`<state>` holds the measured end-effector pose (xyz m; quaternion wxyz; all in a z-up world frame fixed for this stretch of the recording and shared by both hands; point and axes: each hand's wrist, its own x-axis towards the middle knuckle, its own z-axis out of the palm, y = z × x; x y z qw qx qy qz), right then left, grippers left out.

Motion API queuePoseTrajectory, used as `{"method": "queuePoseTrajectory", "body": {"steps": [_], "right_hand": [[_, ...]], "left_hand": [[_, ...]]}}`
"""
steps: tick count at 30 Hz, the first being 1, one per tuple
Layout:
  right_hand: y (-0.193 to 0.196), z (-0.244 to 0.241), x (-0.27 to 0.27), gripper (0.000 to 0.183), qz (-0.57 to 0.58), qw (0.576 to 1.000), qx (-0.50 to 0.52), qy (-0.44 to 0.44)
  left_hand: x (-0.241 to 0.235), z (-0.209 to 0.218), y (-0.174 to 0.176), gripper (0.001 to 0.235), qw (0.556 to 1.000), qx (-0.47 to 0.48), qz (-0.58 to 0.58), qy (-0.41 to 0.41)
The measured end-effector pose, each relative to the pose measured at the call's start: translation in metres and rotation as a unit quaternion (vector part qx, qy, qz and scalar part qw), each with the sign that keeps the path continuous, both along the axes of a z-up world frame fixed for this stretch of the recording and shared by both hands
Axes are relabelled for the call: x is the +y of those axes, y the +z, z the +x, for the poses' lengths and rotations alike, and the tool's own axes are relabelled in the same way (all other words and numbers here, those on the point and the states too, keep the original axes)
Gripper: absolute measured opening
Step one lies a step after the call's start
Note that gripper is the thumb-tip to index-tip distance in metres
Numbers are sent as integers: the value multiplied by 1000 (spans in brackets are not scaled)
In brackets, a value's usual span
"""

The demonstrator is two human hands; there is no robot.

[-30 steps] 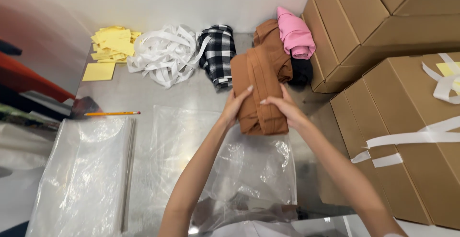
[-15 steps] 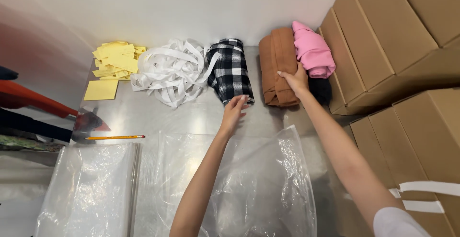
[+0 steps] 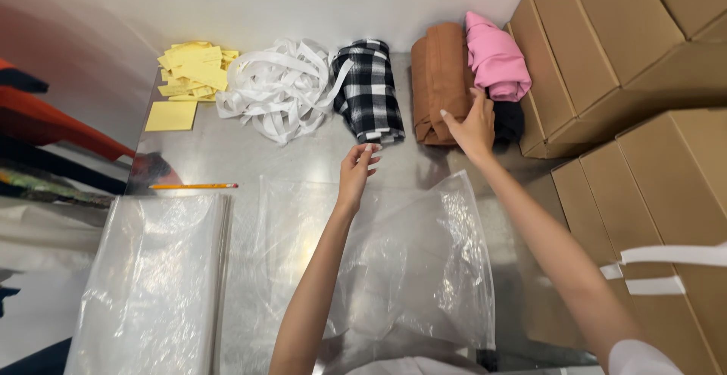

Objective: The person wraps a folded brown garment in a clear plastic bag and places it on a table. They then untie a white ribbon from a cardboard box, remove a yellow sticky note, and open the box to reveal a pink garment inside.

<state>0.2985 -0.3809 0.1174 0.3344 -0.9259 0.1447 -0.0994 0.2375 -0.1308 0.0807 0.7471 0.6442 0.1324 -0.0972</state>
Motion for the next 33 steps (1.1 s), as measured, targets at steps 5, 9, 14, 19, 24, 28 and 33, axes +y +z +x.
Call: {"method": "queuePoseTrajectory", "body": {"steps": [5,9,14,19,24,28,33], "right_hand": [[6,-85,14,69,135,987,-42,78],[2,-156,15,65,192,979,-27,69],[-24,-228,-18,68,204,978,45,26],[-55,-288,-33,70,268,956,117,-35],[-102,-327,-46,39,312,929,195,-37],[-48,-354,-8,41,337,901,274,-22],[-118,-353,-30,16,313,940,116,-66]], "left_hand": [[10,-48,1,29,999,-5,29,24],[16,-89,-6,27,995,-40,80,52],[58,-134,-34,21,964,-139,193,121],[132,-188,-49,17,873,-222,408,147],[180,-251,-51,40,871,-82,431,221],[200,-294,-50,51,970,74,161,166],[200,-311,-46,41,988,82,22,127]]}}
